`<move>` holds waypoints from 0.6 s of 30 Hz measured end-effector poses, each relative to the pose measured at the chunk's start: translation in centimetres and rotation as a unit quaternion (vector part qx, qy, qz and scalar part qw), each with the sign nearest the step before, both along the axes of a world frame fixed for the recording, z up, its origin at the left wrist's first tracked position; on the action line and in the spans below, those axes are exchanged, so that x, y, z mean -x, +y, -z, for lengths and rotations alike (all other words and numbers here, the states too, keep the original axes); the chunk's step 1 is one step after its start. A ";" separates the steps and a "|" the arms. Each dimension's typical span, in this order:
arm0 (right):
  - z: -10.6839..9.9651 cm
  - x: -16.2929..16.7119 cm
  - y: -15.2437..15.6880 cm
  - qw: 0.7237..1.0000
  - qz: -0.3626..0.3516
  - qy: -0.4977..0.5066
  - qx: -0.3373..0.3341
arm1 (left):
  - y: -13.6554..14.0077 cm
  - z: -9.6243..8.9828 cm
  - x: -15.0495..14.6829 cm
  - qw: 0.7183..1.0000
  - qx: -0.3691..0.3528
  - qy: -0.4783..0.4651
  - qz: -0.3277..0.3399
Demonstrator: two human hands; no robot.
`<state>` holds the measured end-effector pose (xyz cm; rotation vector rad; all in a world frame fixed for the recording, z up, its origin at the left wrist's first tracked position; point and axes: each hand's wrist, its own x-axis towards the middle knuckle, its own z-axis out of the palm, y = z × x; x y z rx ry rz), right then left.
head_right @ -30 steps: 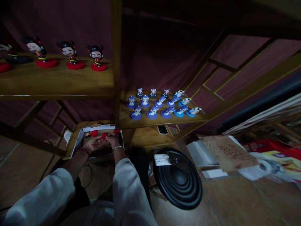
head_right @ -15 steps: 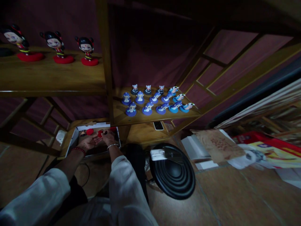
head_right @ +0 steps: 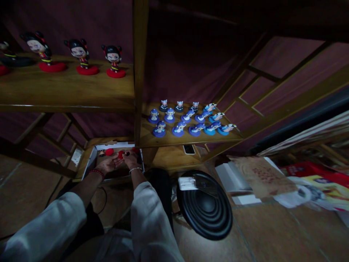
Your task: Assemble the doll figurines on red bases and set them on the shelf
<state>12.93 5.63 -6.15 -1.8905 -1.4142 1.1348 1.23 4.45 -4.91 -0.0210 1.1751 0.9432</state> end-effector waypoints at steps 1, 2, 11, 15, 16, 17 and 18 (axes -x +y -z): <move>0.1 0.0 0.0 1.000 0.000 0.005 -0.001 | 0.0 -0.1 0.0 1.000 -0.002 0.000 0.001; 0.2 0.0 0.0 1.000 0.003 0.010 0.000 | -0.1 -0.1 0.0 1.000 -0.003 -0.001 0.002; 0.3 0.1 -0.3 0.999 0.017 0.045 0.000 | -0.2 -0.8 -0.1 1.000 0.009 0.011 0.017; 0.1 0.0 -0.2 1.000 0.011 0.013 -0.009 | -0.3 -1.2 -0.2 1.000 0.008 0.004 0.007; 0.0 0.0 -0.2 1.000 0.008 0.004 -0.011 | -0.3 -1.2 -0.2 1.000 0.008 -0.001 0.004; -0.1 0.0 -0.2 1.000 0.006 -0.002 -0.012 | -0.3 -1.3 -0.2 1.000 0.008 -0.004 0.001; -0.3 0.0 -0.2 1.000 0.003 -0.006 -0.011 | -0.3 -1.3 -0.2 1.000 0.010 -0.005 -0.001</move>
